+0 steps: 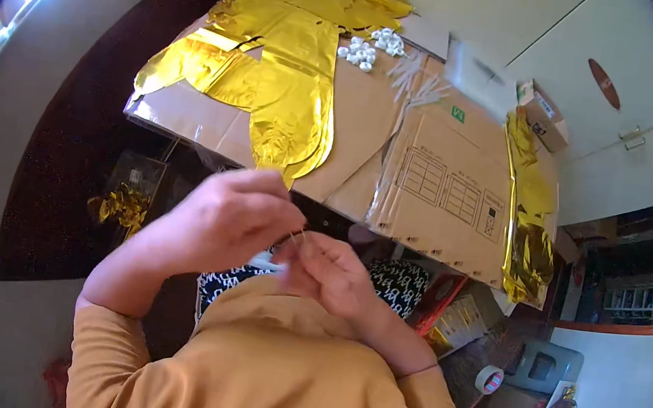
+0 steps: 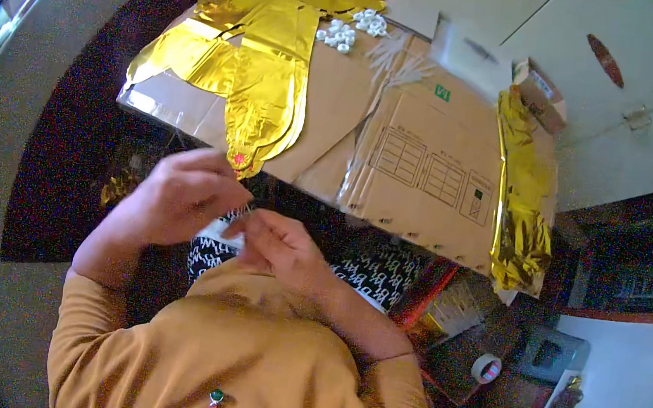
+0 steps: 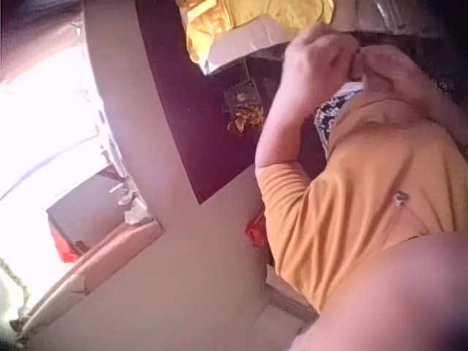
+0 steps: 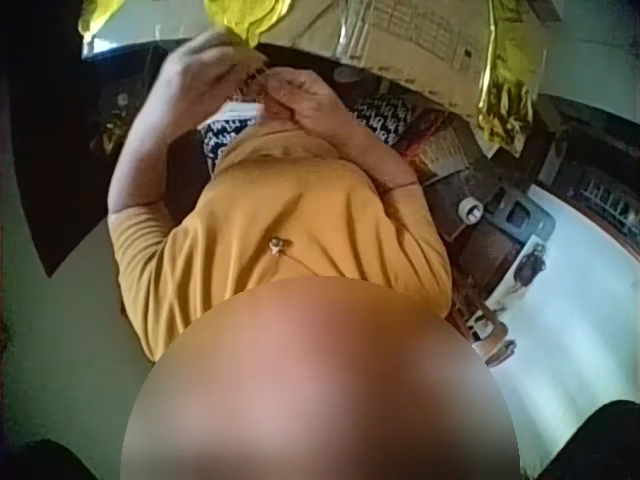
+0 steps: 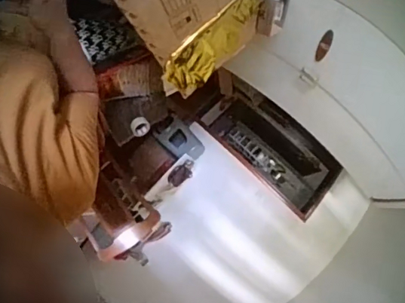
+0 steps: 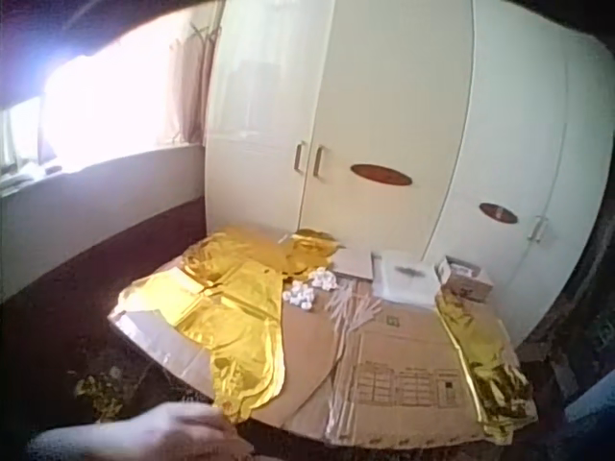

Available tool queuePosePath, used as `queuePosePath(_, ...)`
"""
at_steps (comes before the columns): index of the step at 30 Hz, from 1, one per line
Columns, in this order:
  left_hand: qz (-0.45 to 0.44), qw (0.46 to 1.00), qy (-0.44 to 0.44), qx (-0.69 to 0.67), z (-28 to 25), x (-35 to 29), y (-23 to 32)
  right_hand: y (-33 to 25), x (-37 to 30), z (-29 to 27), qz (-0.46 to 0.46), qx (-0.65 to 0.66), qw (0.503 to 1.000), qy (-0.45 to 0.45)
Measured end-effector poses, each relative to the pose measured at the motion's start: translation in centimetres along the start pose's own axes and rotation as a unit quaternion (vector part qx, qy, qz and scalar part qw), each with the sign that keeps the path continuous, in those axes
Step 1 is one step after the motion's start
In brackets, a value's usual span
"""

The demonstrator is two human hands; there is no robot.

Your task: Folding and organizing large gold-colored foil balloons at a workstation.

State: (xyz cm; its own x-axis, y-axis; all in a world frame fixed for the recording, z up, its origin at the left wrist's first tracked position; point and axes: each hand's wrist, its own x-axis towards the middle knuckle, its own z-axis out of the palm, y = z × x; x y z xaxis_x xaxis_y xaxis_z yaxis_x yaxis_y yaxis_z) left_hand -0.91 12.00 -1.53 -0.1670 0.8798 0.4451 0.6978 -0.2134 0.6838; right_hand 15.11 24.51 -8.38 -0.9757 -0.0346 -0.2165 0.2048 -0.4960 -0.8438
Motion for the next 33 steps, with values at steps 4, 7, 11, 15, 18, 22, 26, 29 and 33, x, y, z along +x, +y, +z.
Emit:
queuePosePath(4,-0.078,0.973,-0.189,-0.11,-1.5,-0.7,-2.0,-3.0,-1.5,-0.7,-0.186,-0.318,0.92,0.132)
queuePosePath(7,-0.143,0.888,-0.169,-0.404,0.6,-1.5,-1.1,-2.6,-1.1,-1.4,-0.285,-0.458,0.832,0.13)
queuePosePath(11,-0.103,0.931,0.172,-0.306,3.2,-0.1,-2.9,-0.2,-1.1,-1.0,-0.324,-0.531,0.782,-0.035)
queuePosePath(15,0.121,0.992,-0.017,-0.021,5.9,-2.1,-4.3,-6.9,-2.5,-0.2,-0.396,-0.59,0.704,0.019)
queuePosePath(18,0.101,0.961,-0.064,-0.251,3.8,-1.3,-0.2,-6.9,-1.1,-2.8,-0.325,-0.541,0.77,0.097)
queuePosePath(22,0.057,0.994,0.081,0.05,2.8,0.2,-2.5,-4.5,-1.8,-0.7,-0.26,-0.468,0.836,-0.116)
queuePosePath(26,0.125,0.973,-0.104,-0.162,4.6,-1.7,-0.9,-9.2,-0.8,-2.4,-0.277,-0.533,0.798,0.04)
queuePosePath(29,0.061,0.993,0.097,-0.03,2.3,0.6,-1.5,-6.8,-1.2,-2.2,-0.249,-0.527,0.809,-0.081)
queuePosePath(33,0.117,0.978,-0.092,-0.149,5.3,-0.5,-3.2,-10.3,-1.3,-1.8,-0.288,-0.502,0.815,-0.022)
